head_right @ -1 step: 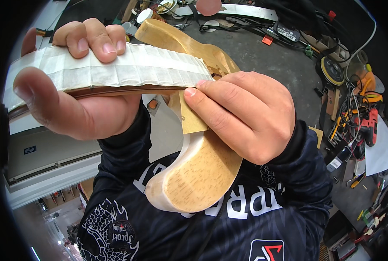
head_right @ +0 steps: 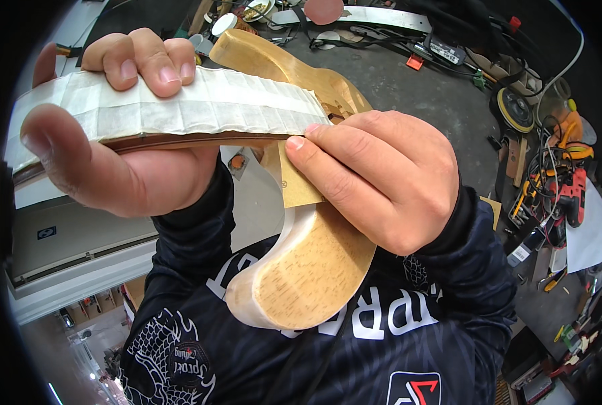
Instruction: The person picks up a wooden guitar body with a taped neck and uses a sanding block to smooth the edges of the body. They focus on the contours where the neck meets the body and the lower curves of the instrument.
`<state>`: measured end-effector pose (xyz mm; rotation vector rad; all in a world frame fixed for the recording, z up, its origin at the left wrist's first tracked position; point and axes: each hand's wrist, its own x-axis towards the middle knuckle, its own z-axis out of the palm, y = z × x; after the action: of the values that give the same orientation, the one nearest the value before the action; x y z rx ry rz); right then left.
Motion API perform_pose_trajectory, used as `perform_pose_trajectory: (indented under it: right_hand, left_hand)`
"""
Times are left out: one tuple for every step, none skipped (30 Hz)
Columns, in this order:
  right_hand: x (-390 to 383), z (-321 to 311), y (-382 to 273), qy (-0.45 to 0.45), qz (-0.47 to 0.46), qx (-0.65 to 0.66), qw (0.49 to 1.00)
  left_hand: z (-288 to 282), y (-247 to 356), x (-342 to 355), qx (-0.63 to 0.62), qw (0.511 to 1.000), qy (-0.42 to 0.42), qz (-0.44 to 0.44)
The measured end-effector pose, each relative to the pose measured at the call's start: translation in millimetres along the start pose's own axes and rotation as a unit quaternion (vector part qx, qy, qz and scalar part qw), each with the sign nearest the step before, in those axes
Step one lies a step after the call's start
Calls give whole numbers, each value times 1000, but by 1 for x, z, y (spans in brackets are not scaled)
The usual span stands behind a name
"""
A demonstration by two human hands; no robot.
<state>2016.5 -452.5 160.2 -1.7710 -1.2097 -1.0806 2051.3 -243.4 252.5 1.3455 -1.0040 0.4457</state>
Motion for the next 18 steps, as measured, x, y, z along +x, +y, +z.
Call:
perform_pose_trajectory:
  right_hand:
    - [1, -1, 0, -4, 2, 1, 1000]
    - [2, -3, -1, -18, 8, 3, 1000]
    - [2, -5, -2, -32, 15, 6, 999]
    - [2, -10, -4, -56, 26, 11, 998]
    - [2, -11, -5, -71, 36, 18, 997]
    - [2, -13, -6, -86, 46, 23, 995]
    - [3, -14, -7, -92, 55, 31, 994]
    - [1, -13, -6, -87, 56, 37, 994]
    - [0, -12, -5, -81, 56, 44, 994]
    - [-4, -9, -2, -65, 49, 49, 996]
    - [-6, -7, -1, -53, 51, 53, 996]
    - [-9, -4, 0, -41, 52, 59, 996]
    - [-10, -2, -1, -34, 62, 65, 995]
    - [-11, 0, -1, -25, 62, 69, 995]
    - [-11, 1, -1, -17, 63, 71, 995]
    - [-11, 3, -1, -8, 63, 73, 995]
    - [-11, 4, -1, -5, 60, 74, 995]
    - [-11, 5, -1, -1, 58, 72, 996]
  left_hand:
    - [-2, 0, 1, 5, 1000, -6, 0]
    - [-3, 1, 2, 10, 1000, -8, 1]
    - [-3, 1, 1, 15, 1000, -10, 2]
    - [-3, 1, 1, 21, 1000, -8, 4]
    - [-1, 1, 0, 25, 1000, -3, 5]
    - [0, 0, 0, 27, 1000, 1, 7]
    - [2, 0, -1, 28, 1000, 8, 8]
    - [2, 0, -1, 30, 999, 10, 8]
    - [2, 0, -1, 33, 999, 12, 8]
    - [1, 0, 0, 37, 999, 8, 8]
    - [0, 0, 0, 38, 999, 5, 8]
    - [-1, 1, 0, 42, 999, 2, 8]
    - [-3, 2, -1, 44, 999, 0, 8]
    - [-4, 2, -1, 45, 999, -2, 8]
    - [-4, 2, -1, 44, 999, -5, 9]
    - [-4, 2, -1, 42, 999, -10, 8]
    - [-4, 2, -1, 40, 999, -12, 8]
    - [-4, 2, 0, 38, 999, -14, 7]
